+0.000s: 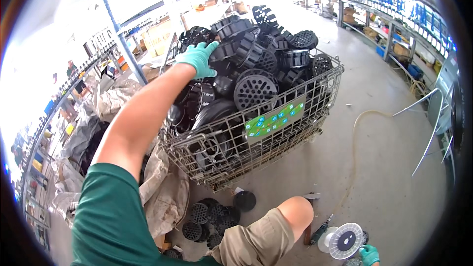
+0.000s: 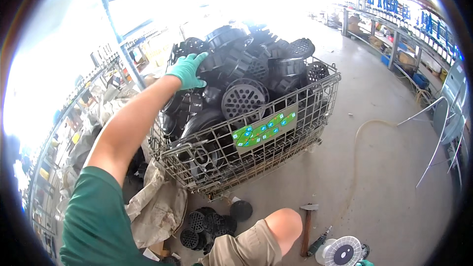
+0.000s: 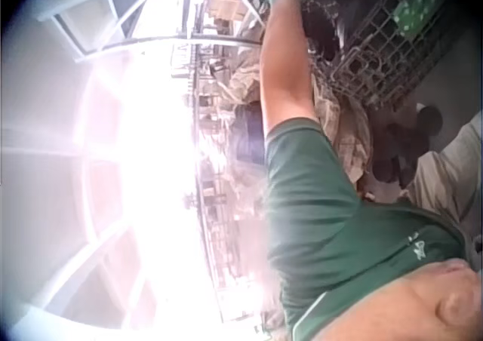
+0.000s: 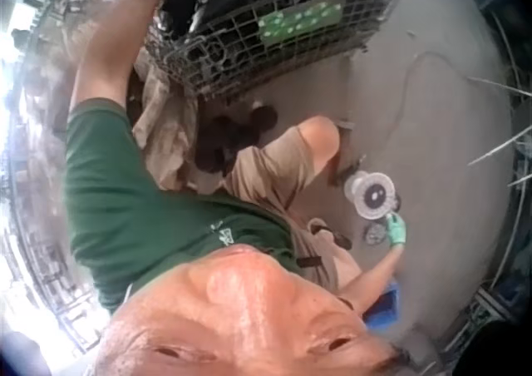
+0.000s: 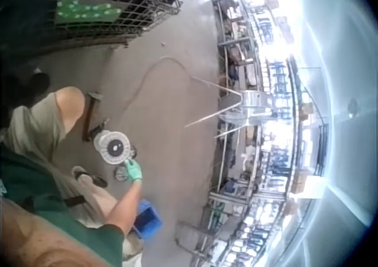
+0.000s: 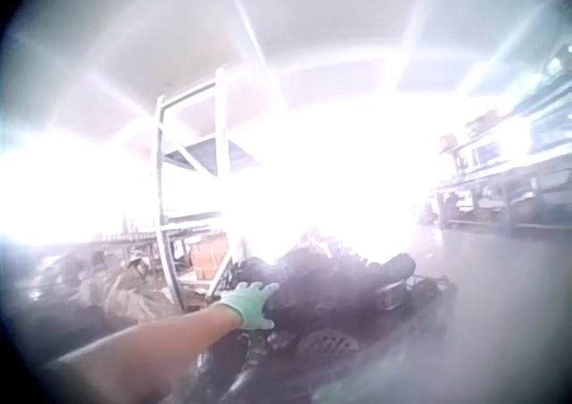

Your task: The person removes circular black plastic parts from a wire mesh cage and places them on the floor, then lifts an internal wire rack by hand to access more items.

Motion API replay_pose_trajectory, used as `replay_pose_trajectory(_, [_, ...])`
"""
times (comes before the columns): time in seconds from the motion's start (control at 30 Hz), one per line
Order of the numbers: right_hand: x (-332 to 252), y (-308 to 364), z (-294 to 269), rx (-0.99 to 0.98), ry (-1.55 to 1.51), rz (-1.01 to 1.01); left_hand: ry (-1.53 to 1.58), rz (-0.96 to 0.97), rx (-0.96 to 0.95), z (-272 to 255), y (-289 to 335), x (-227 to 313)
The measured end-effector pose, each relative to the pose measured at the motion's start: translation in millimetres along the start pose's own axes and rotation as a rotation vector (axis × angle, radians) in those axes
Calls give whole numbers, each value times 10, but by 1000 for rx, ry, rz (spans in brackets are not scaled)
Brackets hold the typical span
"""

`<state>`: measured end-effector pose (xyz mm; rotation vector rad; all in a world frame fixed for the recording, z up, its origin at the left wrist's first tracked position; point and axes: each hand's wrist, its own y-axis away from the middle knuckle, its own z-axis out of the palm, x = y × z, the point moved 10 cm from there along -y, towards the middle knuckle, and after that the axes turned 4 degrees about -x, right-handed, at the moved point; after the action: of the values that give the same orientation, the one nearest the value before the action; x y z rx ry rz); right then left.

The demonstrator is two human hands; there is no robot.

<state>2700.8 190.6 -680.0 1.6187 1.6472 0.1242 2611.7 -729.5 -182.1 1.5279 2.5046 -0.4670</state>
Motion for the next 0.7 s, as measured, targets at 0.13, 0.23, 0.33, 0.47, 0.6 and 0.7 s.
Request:
replay_pose_trajectory(0.13, [-44, 149, -61, 54, 33, 112, 69, -262, 68, -16, -157, 81])
replay_pose_trajectory(0.23, [50, 85, -12, 120, 5, -32, -50, -75, 251, 16, -304, 172])
replay_pose_trajectory(0.33, [271, 153, -21, 196, 65, -47, 67, 24, 280, 36, -323, 282])
replay_pose_trajectory(0.47, [-386, 190, -141, 107, -91, 64, 486, 49, 441, -123, -37, -492])
replay_pose_trajectory(0.6, [-262, 62, -151, 133, -119, -21, 1251, 51, 564, -322, 496, -783])
replay_pose_trajectory(0.7, [-40, -18, -148, 77, -165, 43, 1540, 210, 700, -818, 1396, -472])
